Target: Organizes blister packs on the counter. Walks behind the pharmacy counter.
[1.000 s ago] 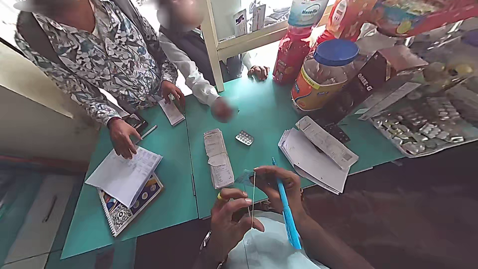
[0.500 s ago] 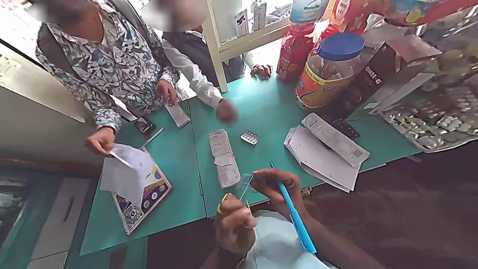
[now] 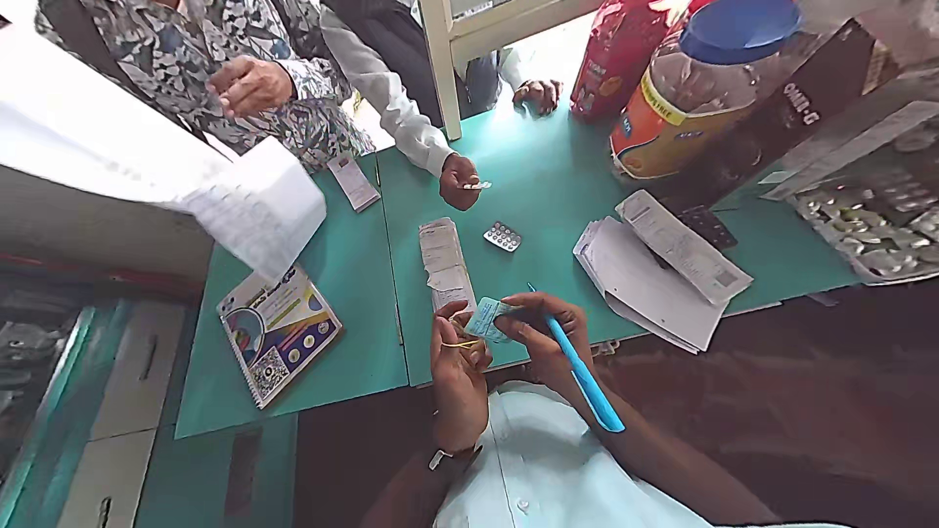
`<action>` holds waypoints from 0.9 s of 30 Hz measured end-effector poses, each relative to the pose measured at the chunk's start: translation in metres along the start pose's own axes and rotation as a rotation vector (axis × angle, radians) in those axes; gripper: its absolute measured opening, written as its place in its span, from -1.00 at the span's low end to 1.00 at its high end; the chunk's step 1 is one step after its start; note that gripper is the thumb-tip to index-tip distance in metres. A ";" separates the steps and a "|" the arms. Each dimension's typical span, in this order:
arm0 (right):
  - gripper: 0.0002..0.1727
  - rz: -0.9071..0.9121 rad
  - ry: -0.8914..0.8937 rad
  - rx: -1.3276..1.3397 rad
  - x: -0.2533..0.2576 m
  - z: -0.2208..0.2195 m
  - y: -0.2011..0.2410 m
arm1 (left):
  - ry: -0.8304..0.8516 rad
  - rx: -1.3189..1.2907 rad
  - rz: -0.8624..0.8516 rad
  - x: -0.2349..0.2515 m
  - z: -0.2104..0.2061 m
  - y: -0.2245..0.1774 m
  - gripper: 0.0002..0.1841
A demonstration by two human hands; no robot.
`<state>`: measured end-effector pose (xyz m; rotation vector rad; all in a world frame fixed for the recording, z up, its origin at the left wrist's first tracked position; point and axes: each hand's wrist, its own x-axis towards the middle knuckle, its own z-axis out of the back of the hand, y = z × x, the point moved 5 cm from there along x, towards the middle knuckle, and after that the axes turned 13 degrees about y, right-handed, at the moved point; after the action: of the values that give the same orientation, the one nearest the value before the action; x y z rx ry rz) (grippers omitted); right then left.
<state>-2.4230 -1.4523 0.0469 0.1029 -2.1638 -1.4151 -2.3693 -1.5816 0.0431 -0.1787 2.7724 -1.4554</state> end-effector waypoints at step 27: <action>-0.85 -0.226 0.736 0.049 -0.015 -0.040 -0.014 | 0.283 0.182 0.481 -0.014 0.037 -0.017 -0.87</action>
<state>-2.3944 -1.4861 0.0401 0.7778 -1.5963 -1.1807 -2.3520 -1.6203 0.0352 0.6937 2.5797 -1.6733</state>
